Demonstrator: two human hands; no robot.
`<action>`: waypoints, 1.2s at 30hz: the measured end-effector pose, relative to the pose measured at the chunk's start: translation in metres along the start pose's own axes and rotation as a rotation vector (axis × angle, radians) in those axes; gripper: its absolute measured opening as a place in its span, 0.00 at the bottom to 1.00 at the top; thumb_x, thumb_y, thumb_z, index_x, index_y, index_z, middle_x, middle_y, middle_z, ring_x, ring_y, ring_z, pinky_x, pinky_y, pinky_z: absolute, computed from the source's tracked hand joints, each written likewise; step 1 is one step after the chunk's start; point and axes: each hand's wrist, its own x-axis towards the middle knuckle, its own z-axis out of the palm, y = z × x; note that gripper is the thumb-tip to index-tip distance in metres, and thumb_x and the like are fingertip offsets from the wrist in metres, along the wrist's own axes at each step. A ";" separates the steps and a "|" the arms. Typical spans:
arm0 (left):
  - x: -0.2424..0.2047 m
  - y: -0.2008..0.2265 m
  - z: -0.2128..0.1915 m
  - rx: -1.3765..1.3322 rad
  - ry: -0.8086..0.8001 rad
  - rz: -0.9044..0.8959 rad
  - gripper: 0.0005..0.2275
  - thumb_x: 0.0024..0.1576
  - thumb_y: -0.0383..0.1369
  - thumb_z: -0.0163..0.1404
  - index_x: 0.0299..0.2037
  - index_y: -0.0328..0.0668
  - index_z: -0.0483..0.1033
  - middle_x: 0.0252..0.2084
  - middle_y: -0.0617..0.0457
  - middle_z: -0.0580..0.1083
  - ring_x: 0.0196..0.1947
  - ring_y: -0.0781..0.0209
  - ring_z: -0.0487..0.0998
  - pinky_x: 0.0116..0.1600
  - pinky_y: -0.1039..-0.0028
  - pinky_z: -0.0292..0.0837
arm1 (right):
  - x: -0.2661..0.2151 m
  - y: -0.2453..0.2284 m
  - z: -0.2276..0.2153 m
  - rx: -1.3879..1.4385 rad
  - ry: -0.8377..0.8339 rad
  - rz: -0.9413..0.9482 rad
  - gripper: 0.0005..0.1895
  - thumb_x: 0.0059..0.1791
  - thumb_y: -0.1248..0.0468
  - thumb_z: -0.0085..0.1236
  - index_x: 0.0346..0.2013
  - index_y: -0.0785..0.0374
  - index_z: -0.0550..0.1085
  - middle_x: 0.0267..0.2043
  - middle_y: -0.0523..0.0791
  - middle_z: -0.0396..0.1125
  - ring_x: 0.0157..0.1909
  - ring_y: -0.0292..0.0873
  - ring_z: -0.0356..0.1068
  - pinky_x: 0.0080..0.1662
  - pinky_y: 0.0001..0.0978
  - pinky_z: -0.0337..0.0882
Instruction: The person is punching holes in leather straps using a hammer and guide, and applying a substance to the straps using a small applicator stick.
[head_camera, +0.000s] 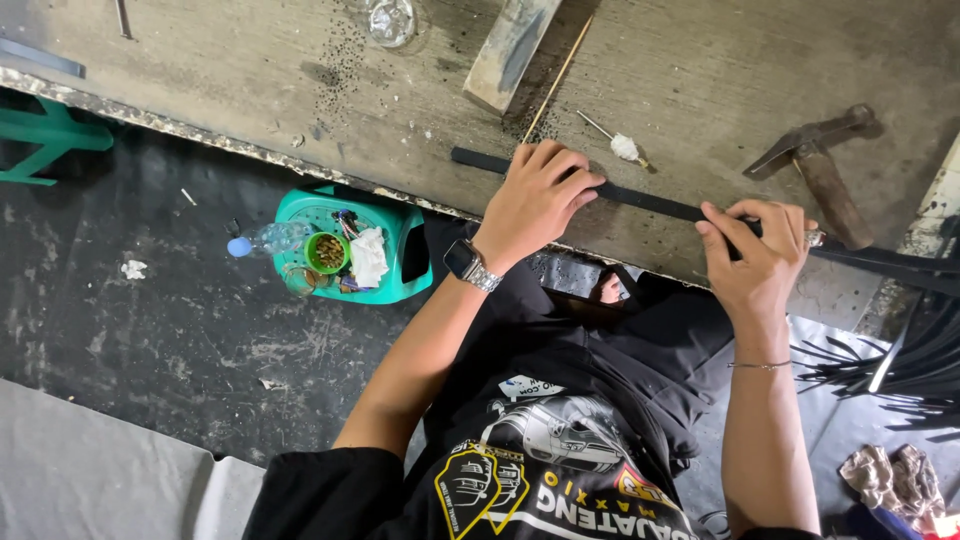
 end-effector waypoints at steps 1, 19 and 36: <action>-0.001 -0.001 0.000 0.001 -0.004 -0.004 0.06 0.57 0.30 0.59 0.42 0.47 0.78 0.44 0.58 0.69 0.47 0.59 0.68 0.56 0.67 0.61 | 0.000 0.000 0.001 0.007 -0.002 0.010 0.09 0.48 0.76 0.74 0.42 0.66 0.87 0.45 0.46 0.69 0.49 0.48 0.62 0.61 0.39 0.59; -0.001 -0.009 0.007 -0.015 0.093 0.107 0.04 0.61 0.33 0.54 0.36 0.46 0.74 0.38 0.55 0.69 0.44 0.53 0.71 0.47 0.66 0.64 | 0.073 -0.072 0.047 0.297 0.044 -0.094 0.02 0.52 0.69 0.69 0.36 0.65 0.81 0.31 0.49 0.70 0.37 0.57 0.70 0.44 0.45 0.69; -0.007 -0.008 0.006 -0.048 0.052 0.014 0.08 0.55 0.29 0.59 0.42 0.46 0.75 0.46 0.55 0.69 0.47 0.55 0.70 0.53 0.63 0.66 | 0.152 -0.097 0.105 0.505 -0.289 0.576 0.08 0.50 0.67 0.52 0.27 0.62 0.75 0.21 0.40 0.69 0.19 0.33 0.64 0.27 0.26 0.67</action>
